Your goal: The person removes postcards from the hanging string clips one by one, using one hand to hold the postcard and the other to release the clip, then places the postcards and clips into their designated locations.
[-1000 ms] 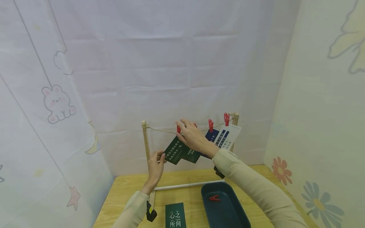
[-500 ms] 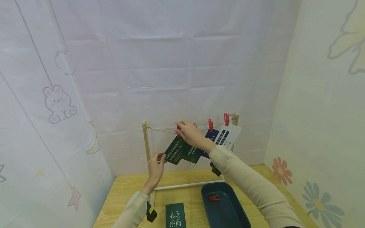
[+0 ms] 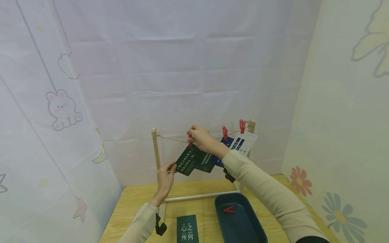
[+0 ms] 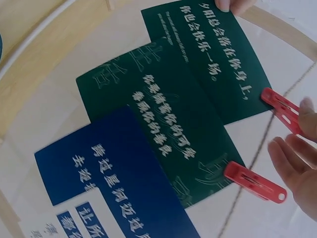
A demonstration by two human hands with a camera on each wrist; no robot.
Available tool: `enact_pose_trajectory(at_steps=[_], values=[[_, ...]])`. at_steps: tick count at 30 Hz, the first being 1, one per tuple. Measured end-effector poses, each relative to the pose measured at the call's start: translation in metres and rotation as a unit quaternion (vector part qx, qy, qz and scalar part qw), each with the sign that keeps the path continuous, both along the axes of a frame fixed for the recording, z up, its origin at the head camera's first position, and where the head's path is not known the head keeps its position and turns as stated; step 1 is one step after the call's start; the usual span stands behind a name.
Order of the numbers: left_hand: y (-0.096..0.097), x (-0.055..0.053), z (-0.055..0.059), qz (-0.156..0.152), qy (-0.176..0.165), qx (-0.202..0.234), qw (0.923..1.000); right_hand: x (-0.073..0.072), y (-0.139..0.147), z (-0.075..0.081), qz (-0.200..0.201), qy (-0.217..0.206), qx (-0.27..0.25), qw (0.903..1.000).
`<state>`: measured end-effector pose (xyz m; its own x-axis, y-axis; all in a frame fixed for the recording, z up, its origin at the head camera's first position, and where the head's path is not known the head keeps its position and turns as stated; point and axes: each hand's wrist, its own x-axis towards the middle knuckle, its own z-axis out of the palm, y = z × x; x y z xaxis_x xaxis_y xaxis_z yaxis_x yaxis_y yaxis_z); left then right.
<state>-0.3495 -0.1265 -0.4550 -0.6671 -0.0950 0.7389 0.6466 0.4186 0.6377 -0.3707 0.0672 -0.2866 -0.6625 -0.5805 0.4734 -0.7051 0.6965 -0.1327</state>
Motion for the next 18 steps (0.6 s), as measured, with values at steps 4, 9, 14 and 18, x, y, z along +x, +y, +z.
enact_pose_trajectory(at_steps=[4,9,14,18], values=[[-0.001,-0.001,-0.001,0.006,0.003,-0.005,1.0,0.0,-0.001,0.007,0.002,-0.004,0.016,0.9999],[-0.001,-0.001,-0.001,0.001,0.005,-0.006,1.0,0.003,-0.003,0.014,-0.001,-0.016,0.027,0.9995],[-0.001,0.001,0.001,0.0,-0.001,-0.005,1.0,0.006,-0.005,0.02,-0.008,-0.023,0.047,0.9986],[-0.001,0.002,0.002,0.001,-0.007,-0.003,1.0,0.006,-0.006,0.022,-0.018,-0.028,0.057,0.9978]])
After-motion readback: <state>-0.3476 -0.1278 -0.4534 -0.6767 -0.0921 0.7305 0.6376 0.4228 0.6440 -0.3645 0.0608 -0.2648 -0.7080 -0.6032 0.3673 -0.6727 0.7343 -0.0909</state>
